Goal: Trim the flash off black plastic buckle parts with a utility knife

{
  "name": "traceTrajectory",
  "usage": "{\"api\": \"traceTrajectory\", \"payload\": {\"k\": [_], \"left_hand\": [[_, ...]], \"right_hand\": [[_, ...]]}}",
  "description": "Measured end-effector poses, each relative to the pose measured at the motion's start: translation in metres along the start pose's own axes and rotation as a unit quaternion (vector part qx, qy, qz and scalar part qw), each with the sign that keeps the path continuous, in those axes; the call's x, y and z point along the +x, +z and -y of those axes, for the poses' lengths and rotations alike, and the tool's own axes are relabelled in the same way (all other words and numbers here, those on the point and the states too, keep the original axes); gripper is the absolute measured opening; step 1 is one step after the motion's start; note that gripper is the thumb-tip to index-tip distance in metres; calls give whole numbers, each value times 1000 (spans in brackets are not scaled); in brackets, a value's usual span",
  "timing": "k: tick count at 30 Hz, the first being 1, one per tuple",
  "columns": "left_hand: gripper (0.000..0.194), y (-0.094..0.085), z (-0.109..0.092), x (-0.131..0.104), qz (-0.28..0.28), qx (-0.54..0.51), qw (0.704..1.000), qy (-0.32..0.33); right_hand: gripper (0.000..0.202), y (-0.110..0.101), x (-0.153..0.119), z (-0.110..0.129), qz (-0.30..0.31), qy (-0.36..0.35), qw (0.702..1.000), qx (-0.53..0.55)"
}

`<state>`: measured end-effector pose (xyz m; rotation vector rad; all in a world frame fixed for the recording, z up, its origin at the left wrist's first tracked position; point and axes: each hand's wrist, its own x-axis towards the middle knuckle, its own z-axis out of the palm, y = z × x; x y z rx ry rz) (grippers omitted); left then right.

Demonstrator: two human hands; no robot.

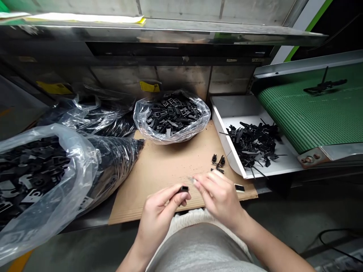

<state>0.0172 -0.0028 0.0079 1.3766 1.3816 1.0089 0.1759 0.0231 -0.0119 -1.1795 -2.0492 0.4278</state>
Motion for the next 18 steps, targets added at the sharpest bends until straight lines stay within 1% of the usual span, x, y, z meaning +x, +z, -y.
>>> {"api": "traceTrajectory", "payload": {"k": [3, 6, 11, 14, 18], "left_hand": [[9, -5, 3, -1, 25, -12, 1000, -5], [11, -8, 7, 3, 19, -1, 1000, 9], [10, -14, 11, 11, 21, 4, 998, 63], [9, -18, 13, 12, 19, 14, 996, 81], [11, -21, 15, 13, 21, 20, 996, 89]], "right_hand": [[21, 0, 2, 2, -4, 27, 999, 24], [21, -2, -1, 13, 19, 11, 998, 54], [21, 1, -3, 28, 21, -11, 1000, 11], [21, 5, 1, 30, 25, -15, 1000, -8], [22, 9, 5, 30, 29, -11, 999, -17]]}}
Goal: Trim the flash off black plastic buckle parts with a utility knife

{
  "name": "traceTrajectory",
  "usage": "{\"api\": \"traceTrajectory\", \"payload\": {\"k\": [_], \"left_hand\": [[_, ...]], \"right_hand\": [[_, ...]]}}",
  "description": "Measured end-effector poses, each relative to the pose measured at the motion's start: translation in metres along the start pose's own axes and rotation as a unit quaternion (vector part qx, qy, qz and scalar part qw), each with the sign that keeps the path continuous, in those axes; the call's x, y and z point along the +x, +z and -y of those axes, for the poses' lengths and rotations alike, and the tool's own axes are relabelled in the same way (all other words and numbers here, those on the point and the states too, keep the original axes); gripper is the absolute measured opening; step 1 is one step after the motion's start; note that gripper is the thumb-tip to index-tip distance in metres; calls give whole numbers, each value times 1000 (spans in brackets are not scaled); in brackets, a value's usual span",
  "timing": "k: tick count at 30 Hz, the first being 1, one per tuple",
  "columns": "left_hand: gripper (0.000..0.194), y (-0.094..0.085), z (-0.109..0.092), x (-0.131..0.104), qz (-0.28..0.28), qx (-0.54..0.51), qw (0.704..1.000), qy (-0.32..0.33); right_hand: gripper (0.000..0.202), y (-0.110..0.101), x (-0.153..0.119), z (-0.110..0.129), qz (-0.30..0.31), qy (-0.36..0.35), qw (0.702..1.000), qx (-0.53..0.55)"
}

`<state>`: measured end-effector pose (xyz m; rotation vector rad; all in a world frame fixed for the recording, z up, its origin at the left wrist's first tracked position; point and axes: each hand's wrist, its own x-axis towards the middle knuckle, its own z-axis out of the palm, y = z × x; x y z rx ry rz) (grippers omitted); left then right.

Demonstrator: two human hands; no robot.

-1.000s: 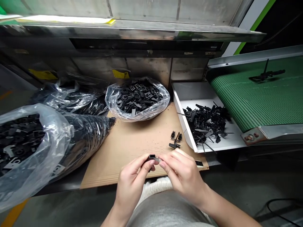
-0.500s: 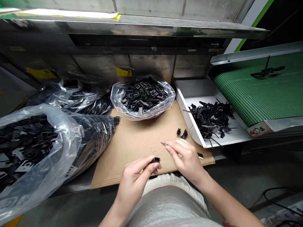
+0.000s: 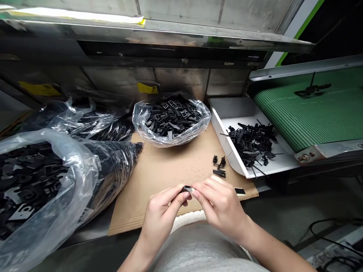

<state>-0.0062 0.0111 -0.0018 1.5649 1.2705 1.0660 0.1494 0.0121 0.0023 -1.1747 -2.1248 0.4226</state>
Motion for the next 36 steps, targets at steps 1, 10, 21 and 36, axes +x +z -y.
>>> {"api": "traceTrajectory", "payload": {"k": [1, 10, 21, 36], "left_hand": [[12, -1, 0, 0, 1, 1, 1000, 0], [13, -3, 0, -1, 15, -12, 999, -40], [16, 1, 2, -4, 37, -14, 992, -119], [31, -67, -18, 53, -187, 200, 962, -5]], "right_hand": [[22, 1, 1, -1, -1, 3, 1000, -1], [21, 3, 12, -20, 24, 104, 981, 160], [21, 18, 30, -11, 69, 252, 818, 513], [30, 43, -26, -59, 0, 389, 714, 581]]}}
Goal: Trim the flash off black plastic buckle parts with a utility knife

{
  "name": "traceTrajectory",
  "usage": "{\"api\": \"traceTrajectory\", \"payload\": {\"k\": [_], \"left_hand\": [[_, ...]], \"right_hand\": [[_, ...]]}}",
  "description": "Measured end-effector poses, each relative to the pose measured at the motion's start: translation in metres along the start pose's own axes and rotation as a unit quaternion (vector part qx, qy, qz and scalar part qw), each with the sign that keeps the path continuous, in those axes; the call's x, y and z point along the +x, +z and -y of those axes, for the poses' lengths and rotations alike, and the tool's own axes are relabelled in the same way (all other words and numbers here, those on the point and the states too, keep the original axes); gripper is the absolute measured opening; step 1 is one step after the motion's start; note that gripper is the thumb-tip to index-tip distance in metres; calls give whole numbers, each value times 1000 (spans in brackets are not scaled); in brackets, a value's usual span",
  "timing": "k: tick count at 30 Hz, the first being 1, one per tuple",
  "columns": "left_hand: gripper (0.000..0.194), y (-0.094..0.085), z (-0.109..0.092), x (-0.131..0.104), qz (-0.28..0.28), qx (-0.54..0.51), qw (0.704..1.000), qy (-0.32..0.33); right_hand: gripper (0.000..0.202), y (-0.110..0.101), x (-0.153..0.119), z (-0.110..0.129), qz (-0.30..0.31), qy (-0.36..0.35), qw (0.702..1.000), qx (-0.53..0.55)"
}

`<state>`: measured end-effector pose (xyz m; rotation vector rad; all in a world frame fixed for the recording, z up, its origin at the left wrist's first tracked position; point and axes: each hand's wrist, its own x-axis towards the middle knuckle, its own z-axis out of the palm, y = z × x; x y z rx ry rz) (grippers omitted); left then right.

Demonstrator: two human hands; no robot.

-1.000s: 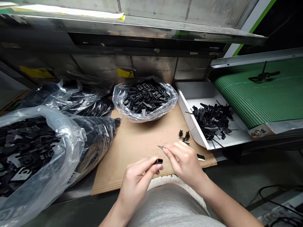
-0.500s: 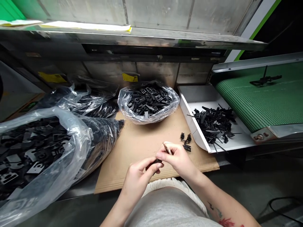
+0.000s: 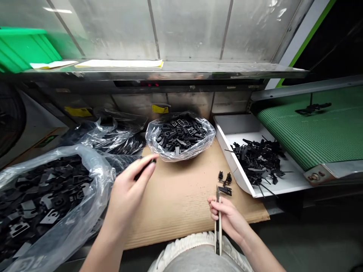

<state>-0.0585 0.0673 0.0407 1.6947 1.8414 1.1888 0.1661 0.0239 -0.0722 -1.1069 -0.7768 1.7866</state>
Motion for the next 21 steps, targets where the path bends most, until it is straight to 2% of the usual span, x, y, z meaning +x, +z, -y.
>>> {"api": "traceTrajectory", "payload": {"k": [2, 4, 5, 7, 10, 12, 14, 17, 21], "left_hand": [[35, 19, -10, 44, 20, 71, 994, 78], [50, 43, -16, 80, 44, 89, 991, 84], [58, 55, -17, 90, 54, 93, 991, 84], [61, 72, -14, 93, 78, 86, 989, 87], [46, 85, 0, 60, 139, 56, 984, 98], [40, 90, 12, 26, 191, 33, 976, 97], [36, 93, 25, -6, 236, 20, 967, 92], [32, 91, 51, -40, 261, 26, 961, 84], [34, 88, 97, -60, 213, 69, 972, 77]], "right_hand": [[28, 2, -3, -3, 1, -6, 999, -49], [30, -1, -5, -1, -15, -26, 993, -116], [30, -6, -5, 2, -39, -45, 986, -155], [29, -22, -1, 9, -116, -92, 961, -234], [25, -50, 16, 19, -232, -143, 899, -342], [25, -61, 33, 20, -264, -148, 864, -403], [25, -62, 50, 17, -270, -143, 835, -457], [22, -50, 65, 11, -233, -145, 804, -528], [19, -23, 69, 3, -71, -168, 779, -600]]}}
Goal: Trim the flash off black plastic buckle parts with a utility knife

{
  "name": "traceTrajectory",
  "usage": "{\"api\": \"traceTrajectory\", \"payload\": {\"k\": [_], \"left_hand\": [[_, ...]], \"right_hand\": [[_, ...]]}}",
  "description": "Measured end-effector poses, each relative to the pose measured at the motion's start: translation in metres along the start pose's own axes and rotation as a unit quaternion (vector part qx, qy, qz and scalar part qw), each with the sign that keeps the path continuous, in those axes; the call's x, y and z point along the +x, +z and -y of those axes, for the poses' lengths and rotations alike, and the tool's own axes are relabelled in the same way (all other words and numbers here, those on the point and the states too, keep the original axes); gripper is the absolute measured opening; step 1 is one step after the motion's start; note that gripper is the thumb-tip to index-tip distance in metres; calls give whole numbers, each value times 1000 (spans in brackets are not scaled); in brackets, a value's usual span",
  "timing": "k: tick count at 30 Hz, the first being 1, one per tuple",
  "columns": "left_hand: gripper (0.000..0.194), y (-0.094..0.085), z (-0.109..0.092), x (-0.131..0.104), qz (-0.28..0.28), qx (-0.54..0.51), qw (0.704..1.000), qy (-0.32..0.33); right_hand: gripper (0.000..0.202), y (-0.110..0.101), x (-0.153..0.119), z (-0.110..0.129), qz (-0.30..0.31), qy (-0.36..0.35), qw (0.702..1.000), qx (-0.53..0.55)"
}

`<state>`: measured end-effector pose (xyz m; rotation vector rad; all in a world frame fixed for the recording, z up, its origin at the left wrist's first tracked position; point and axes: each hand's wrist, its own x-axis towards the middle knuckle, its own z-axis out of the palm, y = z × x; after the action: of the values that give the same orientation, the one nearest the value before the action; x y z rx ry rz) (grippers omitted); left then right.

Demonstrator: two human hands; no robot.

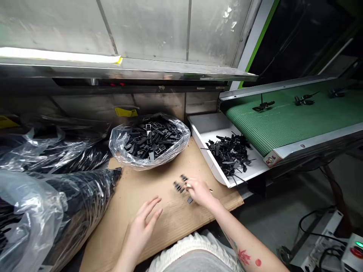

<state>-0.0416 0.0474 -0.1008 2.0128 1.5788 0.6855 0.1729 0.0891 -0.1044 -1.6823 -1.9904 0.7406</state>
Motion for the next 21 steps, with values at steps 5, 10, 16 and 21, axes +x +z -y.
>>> {"api": "traceTrajectory", "payload": {"k": [5, 10, 16, 21], "left_hand": [[42, 37, 33, -9, -9, 70, 998, -2], [34, 62, 41, -13, -18, 130, 991, 2], [40, 59, 41, -14, -25, 162, 986, 27], [33, 59, 28, -4, -32, 181, 981, 57]], "right_hand": [[21, 30, 9, 27, 115, -87, 990, 1], [23, 54, 4, 38, 145, -72, 984, 72], [28, 30, 11, -3, 102, 113, 964, 220], [28, 13, 23, -24, 98, 221, 910, 337]]}}
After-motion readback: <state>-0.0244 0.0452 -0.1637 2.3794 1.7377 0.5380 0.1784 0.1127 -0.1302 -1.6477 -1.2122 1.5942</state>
